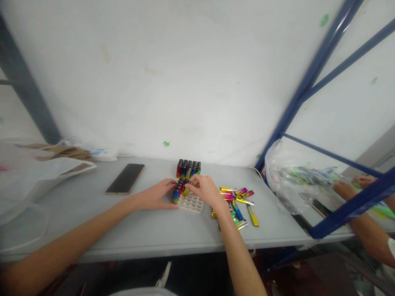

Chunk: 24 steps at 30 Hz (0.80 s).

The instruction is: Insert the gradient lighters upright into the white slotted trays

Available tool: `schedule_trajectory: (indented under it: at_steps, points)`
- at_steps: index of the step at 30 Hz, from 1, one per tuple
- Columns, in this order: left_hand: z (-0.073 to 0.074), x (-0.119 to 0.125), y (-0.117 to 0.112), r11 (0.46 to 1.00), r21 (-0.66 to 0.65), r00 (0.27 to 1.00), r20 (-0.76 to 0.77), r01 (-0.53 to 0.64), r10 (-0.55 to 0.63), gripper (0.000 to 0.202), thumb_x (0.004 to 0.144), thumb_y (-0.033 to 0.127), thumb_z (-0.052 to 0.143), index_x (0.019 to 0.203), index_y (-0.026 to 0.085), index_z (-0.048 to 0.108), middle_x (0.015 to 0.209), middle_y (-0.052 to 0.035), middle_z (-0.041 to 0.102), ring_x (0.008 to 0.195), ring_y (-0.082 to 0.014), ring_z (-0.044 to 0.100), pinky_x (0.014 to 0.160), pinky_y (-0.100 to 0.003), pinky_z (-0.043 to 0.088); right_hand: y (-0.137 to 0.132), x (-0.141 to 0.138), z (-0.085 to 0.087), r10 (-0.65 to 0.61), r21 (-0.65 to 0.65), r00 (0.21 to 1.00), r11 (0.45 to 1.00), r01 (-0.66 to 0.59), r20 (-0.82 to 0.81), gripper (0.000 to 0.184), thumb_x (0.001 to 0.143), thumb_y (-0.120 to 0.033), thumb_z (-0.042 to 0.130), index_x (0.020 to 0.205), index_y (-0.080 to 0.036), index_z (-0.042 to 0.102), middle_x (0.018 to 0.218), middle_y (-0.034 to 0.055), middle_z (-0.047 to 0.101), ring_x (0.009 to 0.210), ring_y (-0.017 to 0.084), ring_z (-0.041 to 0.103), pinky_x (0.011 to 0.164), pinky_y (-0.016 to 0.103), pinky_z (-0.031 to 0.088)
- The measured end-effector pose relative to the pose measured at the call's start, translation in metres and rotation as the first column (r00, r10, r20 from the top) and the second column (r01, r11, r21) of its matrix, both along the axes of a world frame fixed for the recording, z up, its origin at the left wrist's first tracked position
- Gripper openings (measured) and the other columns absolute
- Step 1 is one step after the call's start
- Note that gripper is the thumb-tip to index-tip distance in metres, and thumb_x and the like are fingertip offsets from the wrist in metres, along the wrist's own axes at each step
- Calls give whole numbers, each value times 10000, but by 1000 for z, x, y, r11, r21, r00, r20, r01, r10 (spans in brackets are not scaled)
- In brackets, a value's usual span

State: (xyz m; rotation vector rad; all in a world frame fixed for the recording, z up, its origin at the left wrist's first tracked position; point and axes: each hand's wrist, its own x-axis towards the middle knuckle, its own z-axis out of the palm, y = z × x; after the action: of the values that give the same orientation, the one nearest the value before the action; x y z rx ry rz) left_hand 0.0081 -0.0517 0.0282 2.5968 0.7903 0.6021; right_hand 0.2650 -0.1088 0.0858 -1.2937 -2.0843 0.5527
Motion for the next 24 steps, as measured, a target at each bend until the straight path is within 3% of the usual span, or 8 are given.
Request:
schedule_trajectory:
  at_steps: [8,13,16,20,24]
  points:
    - [-1,-1,1,1000,30,1000,8,9,-9,619,825,617,845,1261,203,696,1346,-132,669,1272,-375,630,1142,-471,510,-1,1,1,25,44,998,999,-28,61,168,1018,-350,707,977,-191,743,848,43,824,745,192,747,735,276,511]
    - [0,-1,0,999,36,1000,3,8,-9,628,829,634,838,1269,208,699,1368,-125,668,1291,-379,627,1154,-472,501,0,4,2,75,-45,995,996,-72,69,192,1009,-363,712,979,-187,780,816,35,812,693,187,739,691,263,511]
    - [1,-1,0,1000,19,1000,-8,5,-5,635,827,615,847,1275,191,699,1372,-137,666,1301,-381,626,1161,-472,496,3,4,0,18,-23,988,1000,-15,150,232,1012,-386,707,920,-191,792,748,34,785,667,187,711,647,262,469]
    - [0,0,1,1000,24,1000,-2,12,-12,636,825,600,853,1291,197,697,1383,-142,667,1308,-381,622,1170,-482,487,5,2,0,-160,82,945,986,142,284,350,961,-493,763,772,-199,784,737,61,778,649,184,658,631,276,420]
    - [0,0,1,1000,29,1000,-11,7,-7,635,831,616,843,1285,196,703,1374,-141,676,1291,-380,631,1151,-474,499,1,21,11,-97,44,976,995,90,193,354,978,-520,727,876,-189,797,776,50,792,666,174,666,641,263,442]
